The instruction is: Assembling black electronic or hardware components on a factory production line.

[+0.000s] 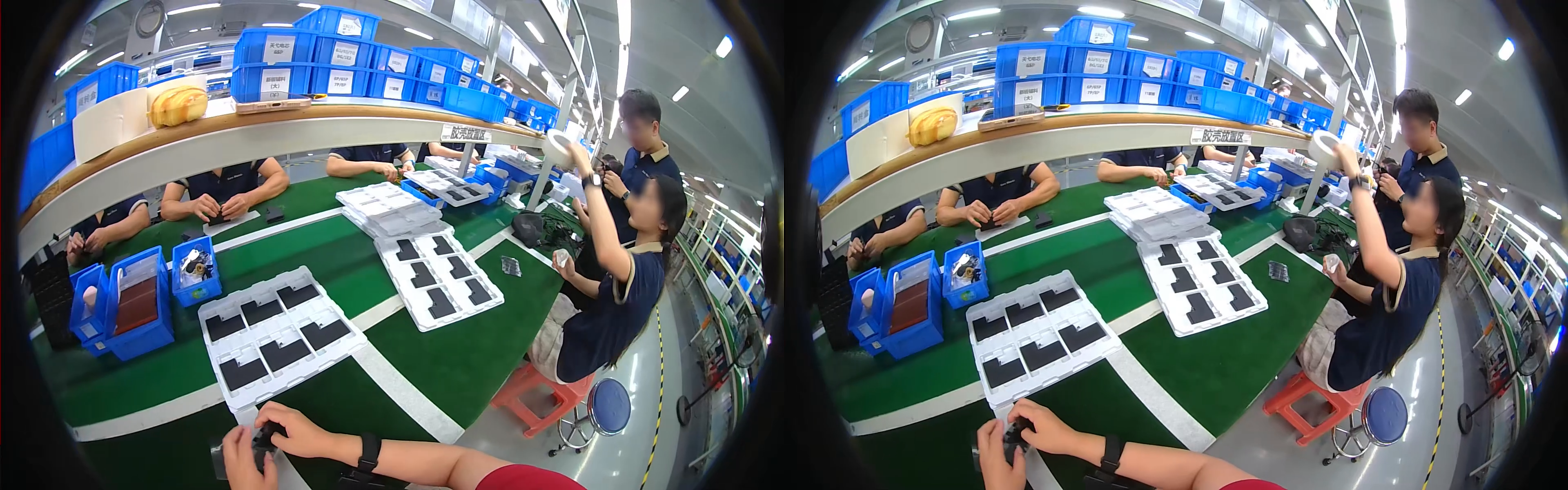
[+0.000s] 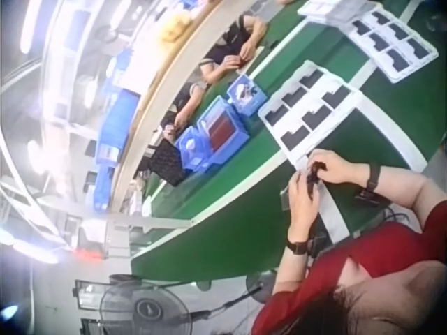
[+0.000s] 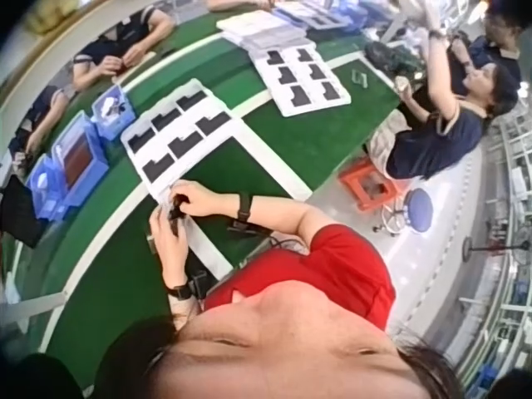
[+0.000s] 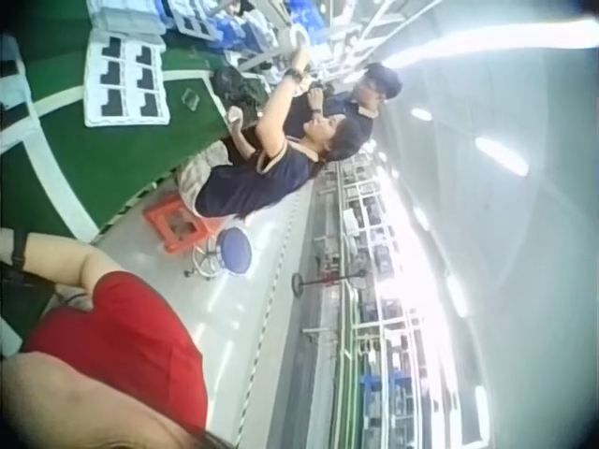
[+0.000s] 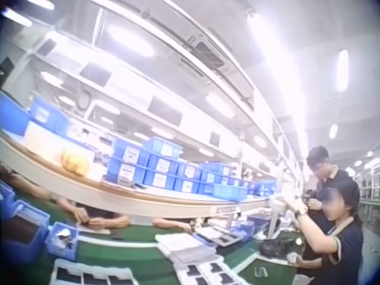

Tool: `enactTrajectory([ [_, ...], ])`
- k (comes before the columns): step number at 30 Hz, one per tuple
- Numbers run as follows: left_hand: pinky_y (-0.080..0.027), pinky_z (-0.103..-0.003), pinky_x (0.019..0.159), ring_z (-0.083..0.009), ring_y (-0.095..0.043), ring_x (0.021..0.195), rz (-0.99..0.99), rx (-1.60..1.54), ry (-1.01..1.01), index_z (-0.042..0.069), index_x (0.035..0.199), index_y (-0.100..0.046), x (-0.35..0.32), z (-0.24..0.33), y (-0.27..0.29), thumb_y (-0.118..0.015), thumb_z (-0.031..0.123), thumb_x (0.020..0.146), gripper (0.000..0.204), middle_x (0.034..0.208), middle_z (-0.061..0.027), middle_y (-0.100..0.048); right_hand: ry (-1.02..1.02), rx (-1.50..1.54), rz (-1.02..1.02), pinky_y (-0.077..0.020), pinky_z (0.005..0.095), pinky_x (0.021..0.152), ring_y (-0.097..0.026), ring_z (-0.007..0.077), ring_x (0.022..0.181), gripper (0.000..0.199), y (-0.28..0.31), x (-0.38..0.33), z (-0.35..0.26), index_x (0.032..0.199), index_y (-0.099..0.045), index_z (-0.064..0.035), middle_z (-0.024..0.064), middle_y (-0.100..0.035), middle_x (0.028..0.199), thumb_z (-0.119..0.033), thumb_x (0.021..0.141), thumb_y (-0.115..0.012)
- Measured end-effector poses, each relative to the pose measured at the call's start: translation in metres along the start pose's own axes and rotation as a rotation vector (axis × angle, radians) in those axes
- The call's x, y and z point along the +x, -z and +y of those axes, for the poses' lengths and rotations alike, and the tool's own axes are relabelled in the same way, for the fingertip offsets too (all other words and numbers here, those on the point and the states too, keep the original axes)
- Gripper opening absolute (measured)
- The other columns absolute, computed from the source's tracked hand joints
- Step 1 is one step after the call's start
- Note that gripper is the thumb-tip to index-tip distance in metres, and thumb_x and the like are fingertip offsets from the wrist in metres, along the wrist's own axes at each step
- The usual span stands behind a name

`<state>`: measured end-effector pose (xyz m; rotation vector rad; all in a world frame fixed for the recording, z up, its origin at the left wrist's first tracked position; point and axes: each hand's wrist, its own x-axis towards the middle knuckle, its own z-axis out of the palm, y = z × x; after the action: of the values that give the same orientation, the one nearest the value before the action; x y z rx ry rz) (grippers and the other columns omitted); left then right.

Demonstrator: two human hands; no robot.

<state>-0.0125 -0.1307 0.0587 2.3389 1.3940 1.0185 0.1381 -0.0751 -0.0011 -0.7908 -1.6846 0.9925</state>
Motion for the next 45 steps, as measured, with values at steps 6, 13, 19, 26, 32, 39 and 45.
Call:
enactTrajectory([
  [6,-0.047,-0.037,0.066,-0.0352,-0.056,0.076,-0.033,-0.041,-0.001,0.002,0.113,-0.050,0.001,-0.021,-0.016,-0.056,0.002,0.072,0.041,0.084,-0.0173,-0.057,-0.133,-0.015,-0.039,-0.0423,0.0267,0.070,-0.049,0.0150,0.080,0.030,0.004,0.006,-0.001,0.093,-0.048,-0.0036,0.0060,-0.048,0.086,0.002,0.063,-0.052],
  [13,-0.046,-0.022,0.067,-0.0085,-0.056,0.075,0.242,-0.715,0.472,0.000,0.108,-0.054,0.013,-0.053,0.021,-0.051,-0.004,0.076,0.032,0.086,-0.0055,-0.062,-0.287,0.450,0.345,-0.0450,0.0254,0.074,-0.056,0.0141,0.083,0.020,0.029,0.013,0.009,0.103,-0.048,-0.0011,0.0057,-0.054,0.090,-0.003,0.083,-0.052],
  [19,-0.047,-0.031,0.073,-0.0258,-0.062,0.081,0.394,-0.048,0.580,-0.001,0.098,-0.059,-0.029,-0.153,0.080,-0.055,0.006,0.065,0.034,0.088,-0.0164,-0.063,-0.381,0.352,0.285,-0.0440,0.0215,0.063,-0.057,0.0110,0.070,0.009,0.014,0.018,0.011,0.090,-0.053,-0.0017,0.0043,-0.058,0.076,-0.005,0.082,-0.053],
  [26,-0.045,-0.037,0.083,-0.0315,-0.057,0.092,0.465,0.160,0.750,0.003,0.102,-0.059,-0.030,-0.162,0.071,-0.059,0.012,0.064,0.039,0.098,-0.0167,-0.060,-0.319,0.198,0.183,-0.0441,0.0217,0.061,-0.057,0.0112,0.068,0.006,0.014,0.012,0.022,0.087,-0.054,-0.0016,0.0039,-0.057,0.073,-0.004,0.081,-0.053],
  [32,-0.032,-0.041,0.091,-0.0293,-0.040,0.109,0.346,0.372,0.869,0.005,0.107,-0.056,-0.036,-0.161,0.062,-0.059,0.018,0.067,0.042,0.113,-0.0128,-0.046,-0.353,0.101,0.162,-0.0404,0.0205,0.059,-0.054,0.0102,0.066,0.004,0.014,0.011,0.017,0.083,-0.052,-0.0019,0.0031,-0.055,0.072,-0.002,0.080,-0.049],
  [39,-0.030,-0.040,0.091,-0.0294,-0.039,0.109,0.491,0.362,0.640,0.005,0.110,-0.054,-0.041,-0.161,0.057,-0.058,0.013,0.067,0.044,0.113,-0.0136,-0.046,-0.350,0.116,0.187,-0.0407,0.0203,0.058,-0.054,0.0101,0.066,0.004,0.016,0.011,0.019,0.083,-0.053,-0.0012,0.0030,-0.055,0.072,-0.002,0.079,-0.051],
  [45,-0.024,-0.042,0.101,-0.0332,-0.031,0.122,-0.138,0.009,0.137,0.010,0.118,-0.050,-0.033,-0.122,0.040,-0.067,0.036,0.072,0.055,0.130,-0.0168,-0.035,-0.303,0.105,0.147,-0.0462,0.0236,0.064,-0.057,0.0119,0.072,0.004,0.011,0.014,0.019,0.082,-0.054,0.0000,0.0052,-0.058,0.079,0.000,0.079,-0.051],
])
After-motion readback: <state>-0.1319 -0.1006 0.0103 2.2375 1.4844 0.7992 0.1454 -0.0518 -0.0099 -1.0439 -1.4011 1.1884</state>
